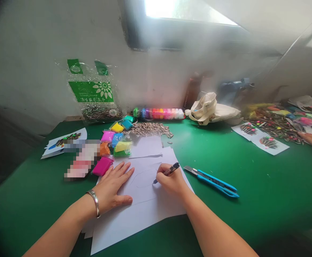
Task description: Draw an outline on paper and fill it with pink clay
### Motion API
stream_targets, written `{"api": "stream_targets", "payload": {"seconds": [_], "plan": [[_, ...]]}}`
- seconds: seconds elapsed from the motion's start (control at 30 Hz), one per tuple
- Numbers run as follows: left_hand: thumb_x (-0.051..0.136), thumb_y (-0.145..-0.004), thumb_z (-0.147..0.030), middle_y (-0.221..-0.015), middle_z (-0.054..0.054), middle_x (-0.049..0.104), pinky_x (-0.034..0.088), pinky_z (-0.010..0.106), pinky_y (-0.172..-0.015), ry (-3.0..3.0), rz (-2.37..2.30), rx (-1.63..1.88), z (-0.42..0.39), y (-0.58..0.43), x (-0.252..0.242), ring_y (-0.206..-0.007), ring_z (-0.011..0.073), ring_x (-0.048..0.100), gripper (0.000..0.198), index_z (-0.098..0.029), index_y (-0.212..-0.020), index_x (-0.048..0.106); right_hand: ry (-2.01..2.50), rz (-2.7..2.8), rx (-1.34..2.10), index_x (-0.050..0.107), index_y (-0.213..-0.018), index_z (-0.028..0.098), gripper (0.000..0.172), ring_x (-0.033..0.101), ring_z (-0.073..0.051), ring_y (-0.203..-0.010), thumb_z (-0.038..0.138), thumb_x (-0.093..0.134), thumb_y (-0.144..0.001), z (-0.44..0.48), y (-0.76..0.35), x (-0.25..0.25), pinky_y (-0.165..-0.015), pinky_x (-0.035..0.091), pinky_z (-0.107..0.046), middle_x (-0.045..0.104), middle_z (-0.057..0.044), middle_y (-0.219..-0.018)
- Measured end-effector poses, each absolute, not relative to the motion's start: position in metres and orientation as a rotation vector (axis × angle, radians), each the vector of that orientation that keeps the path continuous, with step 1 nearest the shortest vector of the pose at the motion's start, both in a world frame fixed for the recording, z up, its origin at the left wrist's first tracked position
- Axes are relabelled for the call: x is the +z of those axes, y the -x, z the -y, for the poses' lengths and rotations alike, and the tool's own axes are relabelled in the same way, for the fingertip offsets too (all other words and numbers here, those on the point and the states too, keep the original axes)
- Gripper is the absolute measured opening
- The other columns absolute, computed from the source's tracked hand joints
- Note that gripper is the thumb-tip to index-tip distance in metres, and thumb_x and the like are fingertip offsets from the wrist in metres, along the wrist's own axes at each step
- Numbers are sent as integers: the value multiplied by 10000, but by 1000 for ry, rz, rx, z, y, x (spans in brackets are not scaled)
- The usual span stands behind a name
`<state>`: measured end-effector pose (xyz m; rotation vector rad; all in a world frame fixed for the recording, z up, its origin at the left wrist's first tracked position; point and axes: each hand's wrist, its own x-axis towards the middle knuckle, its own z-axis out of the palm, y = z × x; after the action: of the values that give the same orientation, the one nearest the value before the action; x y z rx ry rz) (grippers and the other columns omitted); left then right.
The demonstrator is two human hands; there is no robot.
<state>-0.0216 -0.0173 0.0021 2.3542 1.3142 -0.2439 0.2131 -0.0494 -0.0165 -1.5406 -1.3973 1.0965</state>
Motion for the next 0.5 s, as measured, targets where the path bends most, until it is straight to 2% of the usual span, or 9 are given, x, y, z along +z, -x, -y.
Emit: {"api": "stream_targets", "payload": {"seconds": [0.33, 0.5], "plan": [[631, -680, -569, -1533, 40, 130, 74, 504, -1134, -2361, -1315, -262, 18, 21, 4, -1411, 281, 69, 889, -259, -1434, 278, 1553, 1396, 943, 455, -509, 186, 145, 363, -108, -530, 169, 440, -652, 45, -223, -18, -486, 253, -246, 393, 34, -519], [625, -683, -574, -1533, 40, 132, 77, 506, -1132, -2368, -1315, -268, 19, 22, 4, -1411, 280, 71, 887, -261, -1435, 275, 1561, 1393, 888, 466, -511, 185, 144, 335, -106, -522, 184, 447, -654, 41, -229, -20, -488, 243, -251, 379, 41, -505]]}}
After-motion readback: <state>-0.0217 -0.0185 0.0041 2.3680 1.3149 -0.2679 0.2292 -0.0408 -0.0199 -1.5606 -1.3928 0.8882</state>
